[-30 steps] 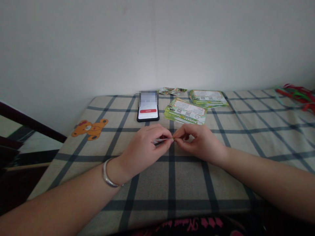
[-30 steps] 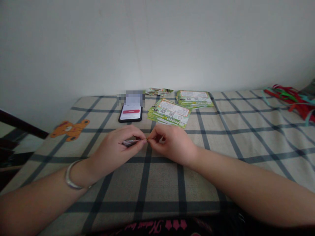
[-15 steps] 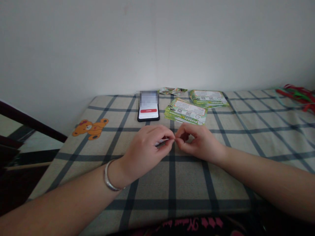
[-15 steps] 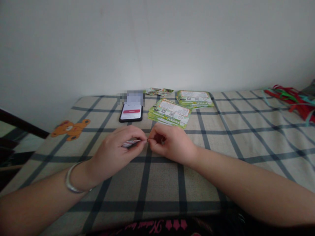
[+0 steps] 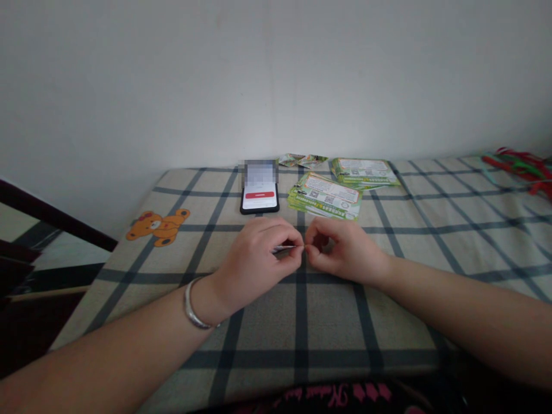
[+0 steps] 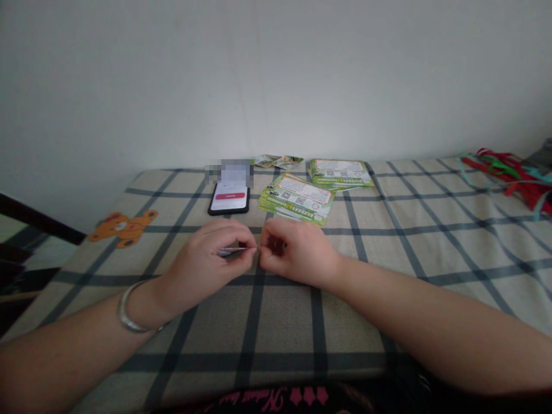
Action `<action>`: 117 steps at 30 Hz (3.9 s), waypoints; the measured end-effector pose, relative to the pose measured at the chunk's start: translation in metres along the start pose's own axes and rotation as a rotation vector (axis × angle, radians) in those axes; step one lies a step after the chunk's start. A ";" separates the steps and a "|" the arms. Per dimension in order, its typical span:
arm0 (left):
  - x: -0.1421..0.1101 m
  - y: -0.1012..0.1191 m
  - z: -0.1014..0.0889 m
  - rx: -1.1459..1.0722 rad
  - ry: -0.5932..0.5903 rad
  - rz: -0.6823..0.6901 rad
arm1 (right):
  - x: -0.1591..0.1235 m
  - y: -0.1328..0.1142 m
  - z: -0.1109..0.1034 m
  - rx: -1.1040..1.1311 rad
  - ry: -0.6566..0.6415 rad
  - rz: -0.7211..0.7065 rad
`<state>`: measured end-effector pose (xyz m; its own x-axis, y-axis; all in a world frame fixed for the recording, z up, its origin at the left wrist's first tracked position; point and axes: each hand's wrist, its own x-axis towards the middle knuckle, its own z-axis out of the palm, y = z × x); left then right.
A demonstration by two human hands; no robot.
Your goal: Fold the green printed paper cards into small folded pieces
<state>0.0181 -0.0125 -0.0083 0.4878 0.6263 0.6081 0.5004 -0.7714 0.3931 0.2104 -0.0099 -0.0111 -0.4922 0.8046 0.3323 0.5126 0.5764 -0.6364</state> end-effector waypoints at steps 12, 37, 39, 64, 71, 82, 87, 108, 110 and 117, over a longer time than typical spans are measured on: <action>0.001 0.000 -0.002 -0.048 -0.008 -0.040 | -0.002 0.001 -0.001 0.065 0.001 0.022; 0.004 -0.004 -0.003 -0.480 -0.093 -0.368 | -0.001 0.003 -0.007 0.261 -0.012 -0.003; 0.003 -0.006 -0.001 -0.509 -0.096 -0.391 | -0.001 0.005 -0.006 0.265 -0.017 0.012; 0.002 -0.010 0.010 -0.208 -0.028 -0.286 | 0.003 0.015 0.000 0.532 0.037 0.055; 0.003 -0.015 0.008 -0.092 -0.020 -0.320 | 0.002 0.014 0.001 0.596 -0.030 0.081; 0.008 -0.010 0.011 -0.170 -0.098 -0.261 | 0.008 0.021 -0.005 0.597 0.049 0.206; 0.023 -0.001 0.018 -0.142 -0.111 -0.288 | 0.010 0.021 -0.011 0.609 0.140 0.241; 0.026 -0.014 0.024 -0.344 -0.115 -0.319 | 0.010 0.025 -0.015 0.404 0.137 0.202; 0.025 -0.015 0.025 -0.347 -0.123 -0.316 | 0.010 0.025 -0.014 0.448 0.119 0.214; 0.023 -0.017 0.026 -0.315 -0.120 -0.280 | 0.012 0.025 -0.011 0.533 0.113 0.217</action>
<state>0.0391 0.0183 -0.0192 0.4535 0.8104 0.3710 0.3919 -0.5552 0.7336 0.2252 0.0156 -0.0155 -0.3221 0.9234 0.2088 0.1546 0.2689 -0.9507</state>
